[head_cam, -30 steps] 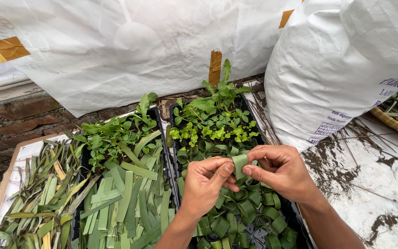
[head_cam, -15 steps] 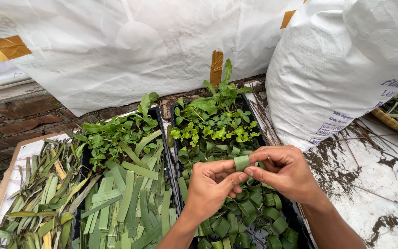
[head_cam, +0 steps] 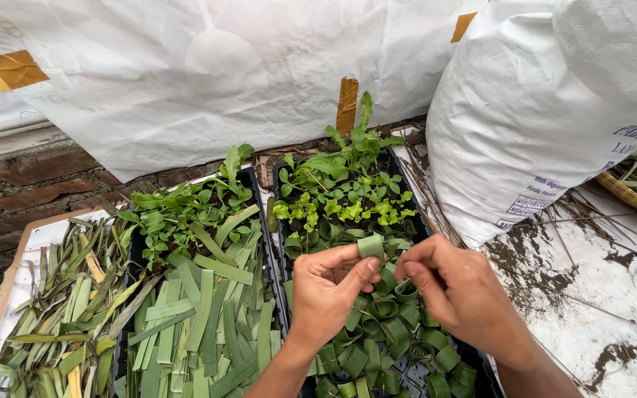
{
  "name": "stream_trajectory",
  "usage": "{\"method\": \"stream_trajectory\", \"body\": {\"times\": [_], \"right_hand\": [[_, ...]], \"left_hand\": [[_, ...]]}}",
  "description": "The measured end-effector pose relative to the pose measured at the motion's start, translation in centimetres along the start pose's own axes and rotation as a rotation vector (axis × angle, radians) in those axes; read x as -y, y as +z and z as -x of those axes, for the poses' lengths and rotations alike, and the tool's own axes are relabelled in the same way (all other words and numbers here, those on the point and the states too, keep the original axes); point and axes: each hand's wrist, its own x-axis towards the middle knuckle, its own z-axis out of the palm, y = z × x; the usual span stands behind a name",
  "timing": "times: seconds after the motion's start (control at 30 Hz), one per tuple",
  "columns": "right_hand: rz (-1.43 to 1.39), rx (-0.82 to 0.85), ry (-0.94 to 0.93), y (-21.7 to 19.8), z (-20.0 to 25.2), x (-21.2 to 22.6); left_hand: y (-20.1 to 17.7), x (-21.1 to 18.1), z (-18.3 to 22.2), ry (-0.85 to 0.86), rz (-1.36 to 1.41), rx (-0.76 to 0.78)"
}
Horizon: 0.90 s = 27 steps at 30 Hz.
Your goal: A person is seen folding long green leaves into small, square-shaped wrappers and placing them into a black plastic tray.
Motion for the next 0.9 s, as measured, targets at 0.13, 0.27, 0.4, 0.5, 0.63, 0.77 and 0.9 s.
{"method": "stream_trajectory", "body": {"times": [0.13,0.27,0.4,0.5,0.63,0.77,0.9], "right_hand": [[0.085,-0.166,-0.085,0.8,-0.2,1.2],[0.1,-0.177,-0.067,1.3,-0.2,1.0],[0.163,-0.22,-0.067,1.6,0.1,0.8],[0.199,-0.25,-0.094,2.0,0.2,0.6],[0.226,-0.246,-0.13,2.4,0.2,0.3],[0.219,-0.263,-0.124,2.5,0.3,0.4],[0.188,-0.263,-0.162,2.8,0.3,0.3]], "left_hand": [[0.2,-0.1,0.1,0.043,-0.022,0.007],[0.7,-0.6,0.3,0.113,-0.048,0.011],[1.1,-1.6,0.4,0.25,-0.151,-0.008],[1.2,-1.4,0.6,0.371,-0.282,-0.051],[1.1,-0.7,0.5,0.503,-0.399,-0.07],[1.2,0.2,0.4,0.747,-0.571,-0.096],[1.1,0.2,0.3,0.963,-0.73,-0.093]]}}
